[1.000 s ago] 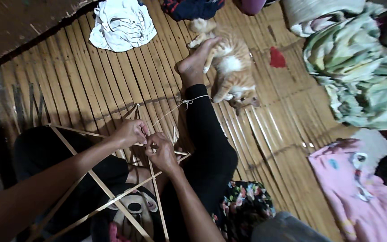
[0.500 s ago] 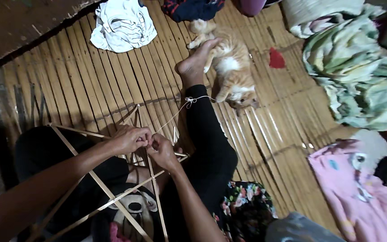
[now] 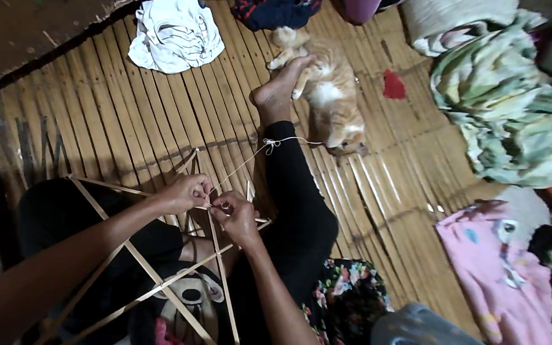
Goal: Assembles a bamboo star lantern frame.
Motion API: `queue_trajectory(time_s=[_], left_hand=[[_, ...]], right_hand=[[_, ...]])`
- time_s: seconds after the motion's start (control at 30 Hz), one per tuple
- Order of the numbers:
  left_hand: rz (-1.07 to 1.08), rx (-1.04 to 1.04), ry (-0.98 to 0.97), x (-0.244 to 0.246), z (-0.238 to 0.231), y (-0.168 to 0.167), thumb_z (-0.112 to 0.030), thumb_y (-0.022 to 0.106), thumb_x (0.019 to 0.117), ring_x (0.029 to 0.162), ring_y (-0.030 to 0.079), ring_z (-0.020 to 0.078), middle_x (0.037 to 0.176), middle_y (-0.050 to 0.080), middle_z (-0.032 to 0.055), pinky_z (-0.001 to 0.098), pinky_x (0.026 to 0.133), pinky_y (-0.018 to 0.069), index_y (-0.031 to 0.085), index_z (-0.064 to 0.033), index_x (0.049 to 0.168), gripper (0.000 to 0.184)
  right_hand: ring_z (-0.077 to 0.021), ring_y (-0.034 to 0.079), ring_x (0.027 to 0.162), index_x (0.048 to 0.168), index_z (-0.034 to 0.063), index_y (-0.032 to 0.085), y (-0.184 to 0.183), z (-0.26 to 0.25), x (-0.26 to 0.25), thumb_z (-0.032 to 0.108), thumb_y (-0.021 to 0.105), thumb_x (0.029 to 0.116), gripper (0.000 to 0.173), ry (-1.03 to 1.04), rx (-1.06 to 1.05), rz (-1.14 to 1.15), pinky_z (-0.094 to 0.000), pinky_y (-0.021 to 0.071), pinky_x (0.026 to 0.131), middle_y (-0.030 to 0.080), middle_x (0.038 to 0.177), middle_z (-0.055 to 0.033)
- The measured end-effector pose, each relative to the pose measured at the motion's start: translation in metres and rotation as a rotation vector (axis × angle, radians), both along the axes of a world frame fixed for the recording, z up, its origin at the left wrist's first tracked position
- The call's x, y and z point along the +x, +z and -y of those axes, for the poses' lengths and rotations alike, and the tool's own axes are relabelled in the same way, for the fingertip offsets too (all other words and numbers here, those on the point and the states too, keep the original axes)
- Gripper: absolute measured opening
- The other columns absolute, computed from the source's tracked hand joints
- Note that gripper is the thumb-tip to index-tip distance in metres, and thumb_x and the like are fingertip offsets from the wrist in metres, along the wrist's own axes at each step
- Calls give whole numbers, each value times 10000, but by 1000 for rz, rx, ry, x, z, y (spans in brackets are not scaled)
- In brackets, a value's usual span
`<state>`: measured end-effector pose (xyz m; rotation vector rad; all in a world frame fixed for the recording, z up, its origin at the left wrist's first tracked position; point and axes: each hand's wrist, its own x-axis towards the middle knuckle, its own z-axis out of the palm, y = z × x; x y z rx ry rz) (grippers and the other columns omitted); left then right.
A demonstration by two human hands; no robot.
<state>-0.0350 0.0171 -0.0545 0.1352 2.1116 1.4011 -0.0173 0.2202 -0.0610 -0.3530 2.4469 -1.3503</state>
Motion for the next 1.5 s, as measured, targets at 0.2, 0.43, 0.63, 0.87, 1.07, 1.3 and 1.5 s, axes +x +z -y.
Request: queue_trajectory(time_s=[0.2,0.43,0.63,0.87,1.07,1.3,1.5], left_hand=[[27,22,80,1,-2,-1,20,744,900,729,637,60,790,670,19,243,718,532,600,-14,1039,203],[271,-15,183,-7,-8,8,28,714,918,775,641,106,863,684,74,291,754,528,591,-4,1163,276],[318,-77,216,-10,-13,7,53,717,904,798,633,138,891,676,97,323,774,529,613,-4,1143,267],[274,-29,231,-7,-11,8,59,758,866,743,648,105,818,687,66,288,741,543,622,-1,1099,277],[-50,-8,213,14,-10,7,35,779,859,729,674,56,800,717,22,247,718,561,655,-27,1020,212],[-537,-184,35,27,-8,-6,-55,762,881,775,704,156,853,735,44,361,763,585,735,-56,992,113],[-744,-189,39,31,-8,-16,-98,734,883,736,695,134,828,737,26,303,727,578,750,-83,927,49]], right_hand=[[-210,662,898,882,-5,745,2,12,2,60,717,881,71,-43,22,37,-363,548,804,706,1002,-140],[-262,684,990,844,20,752,-7,15,10,54,733,850,39,-60,46,-119,-434,574,833,711,1047,-136],[-298,704,904,840,47,782,-13,19,15,10,742,789,75,2,124,-424,-438,585,733,749,1024,-111],[-266,696,887,859,34,764,-10,15,13,41,723,834,50,-8,77,-266,-429,582,752,730,934,-107],[-176,644,846,836,21,726,-8,11,4,59,704,843,44,-25,-50,11,-355,532,743,698,895,-90],[-67,544,720,814,20,694,-6,9,-1,41,703,842,36,-42,-90,141,-256,454,657,639,802,-35],[-32,503,667,826,23,685,-8,9,-3,45,700,857,41,-46,-107,205,-223,437,629,608,776,-9]])
